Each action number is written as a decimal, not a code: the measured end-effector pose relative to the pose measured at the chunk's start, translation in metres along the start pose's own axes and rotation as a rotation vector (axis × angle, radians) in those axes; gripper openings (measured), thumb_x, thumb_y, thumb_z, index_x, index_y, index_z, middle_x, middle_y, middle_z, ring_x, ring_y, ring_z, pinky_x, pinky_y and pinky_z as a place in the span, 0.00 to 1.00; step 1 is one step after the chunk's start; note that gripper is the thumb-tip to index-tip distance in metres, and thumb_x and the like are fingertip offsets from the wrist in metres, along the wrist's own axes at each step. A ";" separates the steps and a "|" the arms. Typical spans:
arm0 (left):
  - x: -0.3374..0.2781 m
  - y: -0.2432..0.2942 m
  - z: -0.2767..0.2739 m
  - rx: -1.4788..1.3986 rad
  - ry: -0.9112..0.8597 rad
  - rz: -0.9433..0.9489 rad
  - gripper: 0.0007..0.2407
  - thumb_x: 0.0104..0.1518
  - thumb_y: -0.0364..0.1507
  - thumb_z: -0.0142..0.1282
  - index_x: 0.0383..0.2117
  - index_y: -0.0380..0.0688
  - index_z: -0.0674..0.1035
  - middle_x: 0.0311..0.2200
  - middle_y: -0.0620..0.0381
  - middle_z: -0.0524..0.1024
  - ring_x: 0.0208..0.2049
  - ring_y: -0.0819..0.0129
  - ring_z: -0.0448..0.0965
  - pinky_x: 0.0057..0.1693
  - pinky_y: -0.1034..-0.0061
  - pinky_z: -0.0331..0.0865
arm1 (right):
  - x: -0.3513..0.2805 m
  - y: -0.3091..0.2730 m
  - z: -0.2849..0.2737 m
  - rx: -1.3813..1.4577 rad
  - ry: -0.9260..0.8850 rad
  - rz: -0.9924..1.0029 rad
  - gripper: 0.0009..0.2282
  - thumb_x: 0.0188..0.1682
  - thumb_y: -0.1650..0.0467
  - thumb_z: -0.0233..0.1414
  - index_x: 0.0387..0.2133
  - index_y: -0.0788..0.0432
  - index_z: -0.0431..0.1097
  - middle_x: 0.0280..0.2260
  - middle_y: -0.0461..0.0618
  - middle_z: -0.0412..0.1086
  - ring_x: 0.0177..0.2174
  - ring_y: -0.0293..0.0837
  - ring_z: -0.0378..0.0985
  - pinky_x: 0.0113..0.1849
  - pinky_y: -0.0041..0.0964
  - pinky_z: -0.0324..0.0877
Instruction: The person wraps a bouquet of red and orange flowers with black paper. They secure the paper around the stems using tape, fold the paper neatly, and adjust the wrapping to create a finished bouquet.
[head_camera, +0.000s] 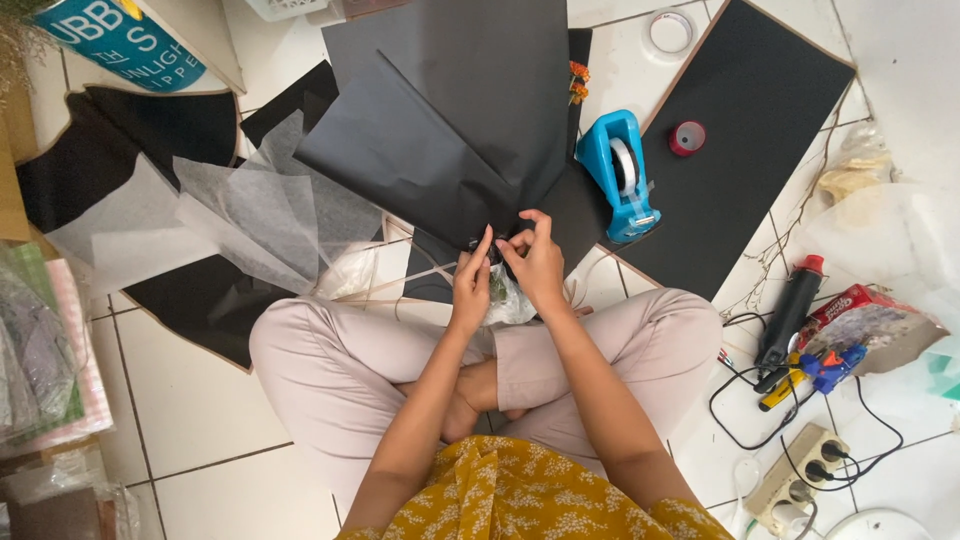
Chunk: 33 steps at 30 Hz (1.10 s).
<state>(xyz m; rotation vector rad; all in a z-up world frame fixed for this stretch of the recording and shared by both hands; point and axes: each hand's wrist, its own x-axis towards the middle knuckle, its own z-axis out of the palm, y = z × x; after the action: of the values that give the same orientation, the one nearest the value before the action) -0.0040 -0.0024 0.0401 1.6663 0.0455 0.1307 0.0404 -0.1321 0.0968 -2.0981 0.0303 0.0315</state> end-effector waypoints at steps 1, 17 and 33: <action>0.000 -0.003 0.000 0.000 0.000 -0.001 0.22 0.70 0.21 0.38 0.68 0.61 0.67 0.34 0.58 0.68 0.35 0.80 0.64 0.49 0.75 0.65 | 0.000 0.000 0.001 0.000 -0.001 0.001 0.23 0.49 0.73 0.59 0.55 0.56 0.56 0.26 0.46 0.78 0.29 0.43 0.77 0.33 0.42 0.73; 0.002 -0.010 0.002 0.012 0.051 0.063 0.20 0.68 0.22 0.42 0.65 0.58 0.72 0.38 0.52 0.74 0.40 0.71 0.72 0.54 0.71 0.66 | 0.002 0.064 0.023 0.377 0.001 0.265 0.13 0.48 0.66 0.62 0.40 0.54 0.66 0.29 0.44 0.78 0.25 0.37 0.76 0.33 0.34 0.71; 0.007 0.052 -0.001 0.042 0.111 0.055 0.18 0.68 0.25 0.44 0.64 0.57 0.73 0.34 0.52 0.74 0.35 0.71 0.71 0.49 0.72 0.67 | -0.042 -0.003 0.033 0.148 0.304 -0.232 0.19 0.48 0.84 0.51 0.53 0.64 0.73 0.47 0.57 0.72 0.47 0.54 0.78 0.45 0.42 0.79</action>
<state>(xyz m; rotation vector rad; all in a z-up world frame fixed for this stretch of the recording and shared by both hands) 0.0009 -0.0063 0.0922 1.7019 0.0866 0.2659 -0.0016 -0.1018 0.0844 -1.9297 -0.0267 -0.4176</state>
